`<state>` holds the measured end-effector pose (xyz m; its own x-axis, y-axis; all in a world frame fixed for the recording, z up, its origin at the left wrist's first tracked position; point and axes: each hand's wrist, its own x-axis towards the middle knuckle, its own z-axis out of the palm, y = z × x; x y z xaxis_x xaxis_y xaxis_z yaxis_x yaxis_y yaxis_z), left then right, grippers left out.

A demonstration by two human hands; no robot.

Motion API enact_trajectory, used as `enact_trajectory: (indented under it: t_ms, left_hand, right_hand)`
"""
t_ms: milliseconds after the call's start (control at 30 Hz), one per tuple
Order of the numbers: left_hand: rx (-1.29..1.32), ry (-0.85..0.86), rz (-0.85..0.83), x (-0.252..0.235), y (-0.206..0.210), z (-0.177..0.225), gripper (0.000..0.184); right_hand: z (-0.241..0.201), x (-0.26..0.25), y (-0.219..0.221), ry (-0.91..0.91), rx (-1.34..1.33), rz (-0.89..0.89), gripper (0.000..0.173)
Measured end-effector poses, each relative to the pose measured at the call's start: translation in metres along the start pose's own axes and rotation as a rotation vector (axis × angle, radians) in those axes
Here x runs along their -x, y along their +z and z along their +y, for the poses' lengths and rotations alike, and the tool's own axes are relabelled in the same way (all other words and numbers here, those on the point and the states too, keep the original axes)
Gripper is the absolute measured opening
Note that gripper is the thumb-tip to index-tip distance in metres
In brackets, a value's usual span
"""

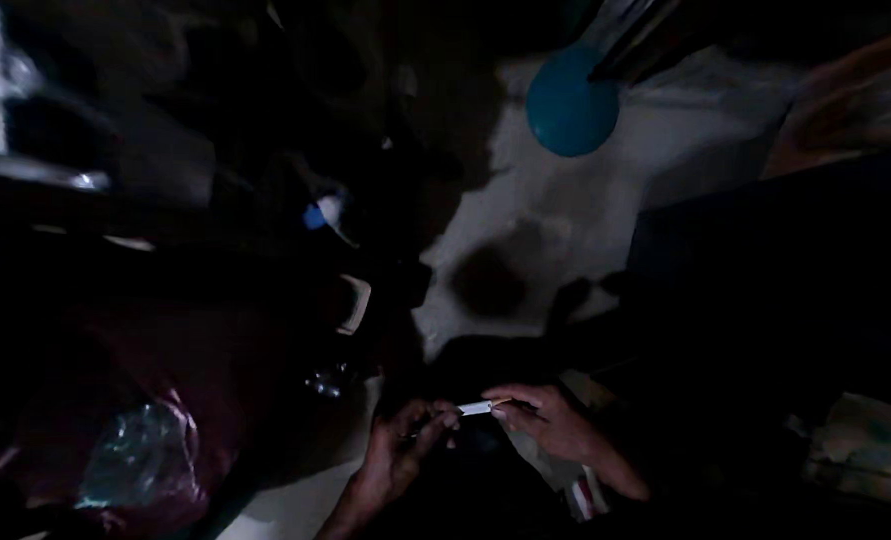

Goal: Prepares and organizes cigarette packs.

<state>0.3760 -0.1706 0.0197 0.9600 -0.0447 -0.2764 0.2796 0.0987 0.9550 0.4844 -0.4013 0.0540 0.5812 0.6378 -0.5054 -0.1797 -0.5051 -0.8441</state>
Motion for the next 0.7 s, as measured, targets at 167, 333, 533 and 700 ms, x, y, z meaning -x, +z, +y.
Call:
enact_trajectory:
  t_ms: [167,333,533,700]
  left_hand:
    - [0.064,0.024,0.007,-0.084,-0.001,0.045,0.017]
    - [-0.036,0.119,-0.187,-0.196,-0.02,0.087,0.018]
    - [-0.174,0.136,-0.372,-0.308,-0.026,0.153,0.024]
    - [-0.148,0.189,-0.257,-0.395,-0.016,0.173,0.026]
  right_hand:
    - [-0.047,-0.047,-0.079,-0.058,0.039,0.089,0.024]
    - [-0.088,-0.097,-0.163,-0.197,0.235,0.212,0.023]
    - [-0.122,-0.145,-0.25,-0.318,0.167,0.328,0.02]
    - [-0.145,-0.214,-0.324,-0.358,-0.056,0.294,0.02]
